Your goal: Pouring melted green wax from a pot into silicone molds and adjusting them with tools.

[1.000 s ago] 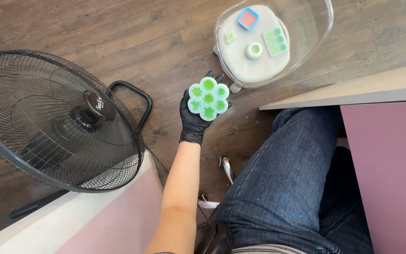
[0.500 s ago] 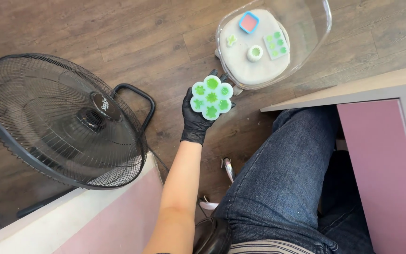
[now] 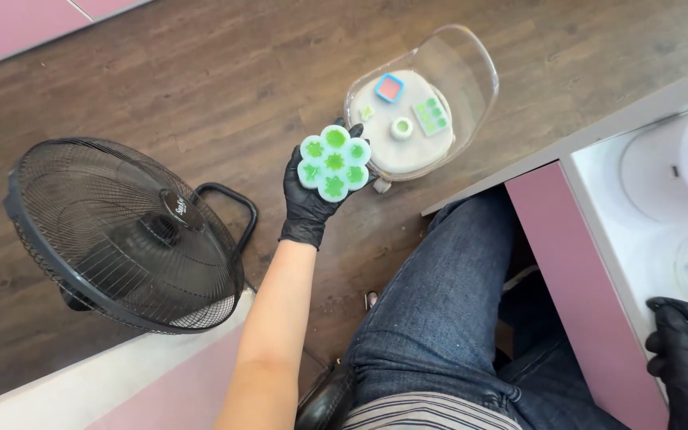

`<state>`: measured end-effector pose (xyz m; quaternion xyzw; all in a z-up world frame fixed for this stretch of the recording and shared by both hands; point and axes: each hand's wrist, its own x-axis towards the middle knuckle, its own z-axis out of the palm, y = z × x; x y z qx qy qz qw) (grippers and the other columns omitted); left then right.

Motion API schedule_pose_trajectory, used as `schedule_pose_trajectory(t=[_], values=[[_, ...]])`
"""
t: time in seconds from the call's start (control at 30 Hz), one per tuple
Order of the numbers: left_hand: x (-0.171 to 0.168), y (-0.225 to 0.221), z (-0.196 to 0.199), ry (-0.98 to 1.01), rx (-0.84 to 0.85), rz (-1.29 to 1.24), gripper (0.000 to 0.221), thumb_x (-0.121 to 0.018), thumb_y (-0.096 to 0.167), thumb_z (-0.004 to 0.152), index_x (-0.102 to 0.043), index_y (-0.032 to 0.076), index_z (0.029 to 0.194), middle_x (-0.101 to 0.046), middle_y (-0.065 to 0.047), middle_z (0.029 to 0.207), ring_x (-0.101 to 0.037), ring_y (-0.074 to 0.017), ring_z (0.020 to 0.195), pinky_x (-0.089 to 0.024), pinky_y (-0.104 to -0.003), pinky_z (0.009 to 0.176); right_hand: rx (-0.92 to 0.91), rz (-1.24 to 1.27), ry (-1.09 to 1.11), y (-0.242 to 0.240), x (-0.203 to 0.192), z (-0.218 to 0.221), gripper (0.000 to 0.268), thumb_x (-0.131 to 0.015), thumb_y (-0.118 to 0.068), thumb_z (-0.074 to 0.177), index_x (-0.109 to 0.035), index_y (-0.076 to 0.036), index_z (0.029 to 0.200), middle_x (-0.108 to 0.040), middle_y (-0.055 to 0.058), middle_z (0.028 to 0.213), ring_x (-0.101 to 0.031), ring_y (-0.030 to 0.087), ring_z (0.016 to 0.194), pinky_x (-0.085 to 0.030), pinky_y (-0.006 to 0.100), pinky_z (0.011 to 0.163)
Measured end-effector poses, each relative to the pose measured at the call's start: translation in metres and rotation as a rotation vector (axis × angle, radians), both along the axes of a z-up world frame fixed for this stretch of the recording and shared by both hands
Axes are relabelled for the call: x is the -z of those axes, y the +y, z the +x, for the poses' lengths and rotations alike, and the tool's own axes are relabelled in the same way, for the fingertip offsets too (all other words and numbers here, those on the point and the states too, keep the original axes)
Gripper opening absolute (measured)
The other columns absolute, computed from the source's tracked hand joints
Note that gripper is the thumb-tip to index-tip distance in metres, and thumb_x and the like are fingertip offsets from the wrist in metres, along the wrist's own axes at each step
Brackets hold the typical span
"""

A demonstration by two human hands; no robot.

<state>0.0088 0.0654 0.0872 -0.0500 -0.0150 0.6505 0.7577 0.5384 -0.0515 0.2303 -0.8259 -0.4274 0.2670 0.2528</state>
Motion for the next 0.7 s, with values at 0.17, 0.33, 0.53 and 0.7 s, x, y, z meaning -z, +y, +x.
schedule_pose_trajectory(t=[0.17,0.33,0.53,0.7], values=[[-0.005,0.007,0.007,-0.040,-0.007,-0.003,0.071,-0.054,0.041,0.103,-0.038,0.001,0.161,-0.045,-0.021,0.161,-0.046,-0.0390,0.146,-0.035,-0.065,0.119,0.001,0.017,0.022,0.019,-0.030,-0.045,0.023,-0.066,-0.024,0.111,-0.069,-0.005,0.124,-0.062,0.006,0.083,-0.053,0.011,0.059,-0.043,0.027,0.050],[-0.013,0.021,0.016,0.051,0.035,-0.076,0.061,-0.055,0.042,0.103,-0.046,0.008,0.153,-0.049,-0.016,0.155,-0.047,-0.0393,0.142,-0.034,-0.075,0.114,0.018,0.004,0.081,0.033,-0.027,-0.035,0.022,-0.067,-0.025,0.111,-0.071,-0.006,0.122,-0.063,0.007,0.085,-0.053,0.011,0.060,-0.044,0.027,0.050],[-0.013,0.040,0.028,0.013,0.041,-0.078,0.047,-0.056,0.040,0.102,-0.054,0.014,0.141,-0.053,-0.015,0.150,-0.050,-0.0416,0.138,-0.031,-0.083,0.110,0.022,0.062,0.061,0.041,-0.049,-0.066,0.022,-0.067,-0.024,0.110,-0.070,-0.005,0.121,-0.061,0.005,0.084,-0.052,0.010,0.061,-0.043,0.026,0.052],[-0.034,0.051,0.038,-0.031,0.059,-0.068,0.053,-0.059,0.040,0.099,-0.055,0.012,0.144,-0.051,-0.017,0.153,-0.048,-0.0427,0.140,-0.029,-0.083,0.111,-0.011,0.100,0.108,0.041,-0.044,-0.055,0.022,-0.066,-0.024,0.112,-0.071,-0.004,0.120,-0.062,0.005,0.083,-0.052,0.010,0.061,-0.043,0.025,0.052]])
